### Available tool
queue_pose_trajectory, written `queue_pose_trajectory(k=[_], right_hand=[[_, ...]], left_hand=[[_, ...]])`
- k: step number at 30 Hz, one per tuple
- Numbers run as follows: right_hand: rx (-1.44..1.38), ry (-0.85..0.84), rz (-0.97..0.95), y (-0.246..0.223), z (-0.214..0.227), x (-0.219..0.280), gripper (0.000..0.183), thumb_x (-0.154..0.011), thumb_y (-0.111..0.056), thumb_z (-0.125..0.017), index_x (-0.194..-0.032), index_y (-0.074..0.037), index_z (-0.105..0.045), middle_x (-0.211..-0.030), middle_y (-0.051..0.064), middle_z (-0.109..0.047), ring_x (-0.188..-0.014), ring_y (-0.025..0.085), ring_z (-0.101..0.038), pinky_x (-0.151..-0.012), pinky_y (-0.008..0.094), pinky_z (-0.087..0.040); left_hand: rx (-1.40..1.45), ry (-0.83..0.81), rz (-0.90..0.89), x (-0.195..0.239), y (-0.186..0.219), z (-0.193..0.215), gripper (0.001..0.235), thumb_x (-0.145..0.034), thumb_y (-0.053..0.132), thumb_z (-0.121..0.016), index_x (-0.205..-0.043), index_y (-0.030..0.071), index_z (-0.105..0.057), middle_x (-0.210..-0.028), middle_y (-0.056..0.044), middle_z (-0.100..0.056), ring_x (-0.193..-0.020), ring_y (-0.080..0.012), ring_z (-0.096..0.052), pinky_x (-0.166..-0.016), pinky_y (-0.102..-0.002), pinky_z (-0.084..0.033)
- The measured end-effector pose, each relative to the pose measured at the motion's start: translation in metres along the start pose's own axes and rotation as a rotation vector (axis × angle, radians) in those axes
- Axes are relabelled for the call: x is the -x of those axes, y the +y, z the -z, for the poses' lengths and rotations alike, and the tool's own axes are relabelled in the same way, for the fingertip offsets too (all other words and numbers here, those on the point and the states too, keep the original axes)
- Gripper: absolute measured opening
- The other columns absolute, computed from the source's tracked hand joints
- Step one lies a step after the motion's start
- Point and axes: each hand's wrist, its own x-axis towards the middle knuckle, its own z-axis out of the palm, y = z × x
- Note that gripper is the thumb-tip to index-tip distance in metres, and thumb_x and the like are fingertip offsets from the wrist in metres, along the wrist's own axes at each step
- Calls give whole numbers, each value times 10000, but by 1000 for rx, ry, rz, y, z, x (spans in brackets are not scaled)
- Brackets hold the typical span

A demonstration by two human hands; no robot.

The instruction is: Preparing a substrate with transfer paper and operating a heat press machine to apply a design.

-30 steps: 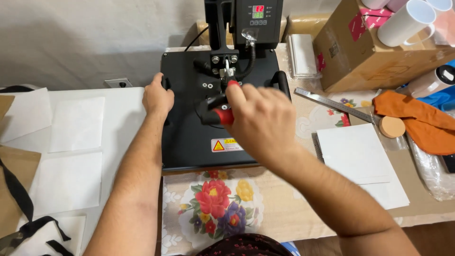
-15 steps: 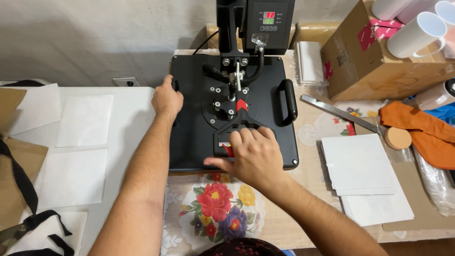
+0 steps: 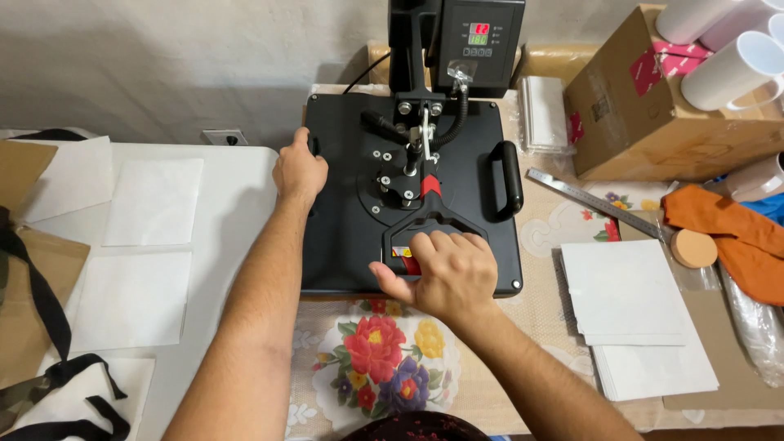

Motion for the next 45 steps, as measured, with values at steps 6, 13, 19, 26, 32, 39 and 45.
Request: queue_pose_trajectory(k=[6,13,19,26,32,39,45], right_hand=[[-8,-13,18,0,5,-3,544,-857,-655,-592,-615,-190,-447,-553,9,-445,-509,211,-569,-698,334,-521],[44,-60,119,4,19,-10,624,-954,-706,-558,-663,-178,-395,-580,-23,-357,-464,184,-404,-515,308,-325],[39,-41,139,5,20,-11,598,-984,-702,-461,-664,-198,-419,-564,-52,-338,-446,138,-362,-498,273,-303],[-170,-156,-44,-3,29,-22,557,-1006,-578,-348,-1046,-84,-601,-910,45,-537,-739,229,-553,-620,314,-426],[-54,-176,-126,-12,33,-28,473,-943,-456,-521,-1300,-180,-660,-1504,133,-510,-1401,396,-450,-977,444,-393],[-53,-294,-141,-14,37,-30,445,-891,-438,-534,-1233,-178,-651,-1450,140,-552,-1288,416,-533,-983,611,-405],[-200,-553,4,13,38,-41,593,-950,-631,-493,-1240,-120,-569,-1495,175,-458,-1005,387,-562,-712,530,-462]], left_hand=[[-10,44,-1,-5,-6,-7,513,-909,145,-613,-1415,129,-524,-1171,-254,-698,-1083,-415,-688,-927,-536,-540],[-35,63,60,-14,-11,-17,536,-820,136,-550,-1343,249,-538,-1060,-218,-675,-985,-462,-643,-847,-535,-509],[-63,110,86,-11,-9,-17,481,-829,153,-597,-1298,248,-553,-952,-156,-670,-895,-408,-657,-803,-498,-529],[-55,95,84,-8,-8,-15,531,-863,178,-586,-1384,247,-515,-1009,-188,-641,-936,-419,-639,-877,-499,-501],[-26,88,77,-8,-4,-8,505,-860,162,-564,-1359,230,-535,-1034,-178,-667,-964,-416,-642,-878,-498,-513],[-85,151,38,-21,-20,-28,364,-866,252,-642,-1197,126,-556,-1008,-222,-668,-941,-466,-649,-829,-566,-510],[-63,229,12,-26,-25,-35,435,-984,485,-582,-982,50,-576,-937,-201,-687,-879,-458,-656,-755,-570,-510]])
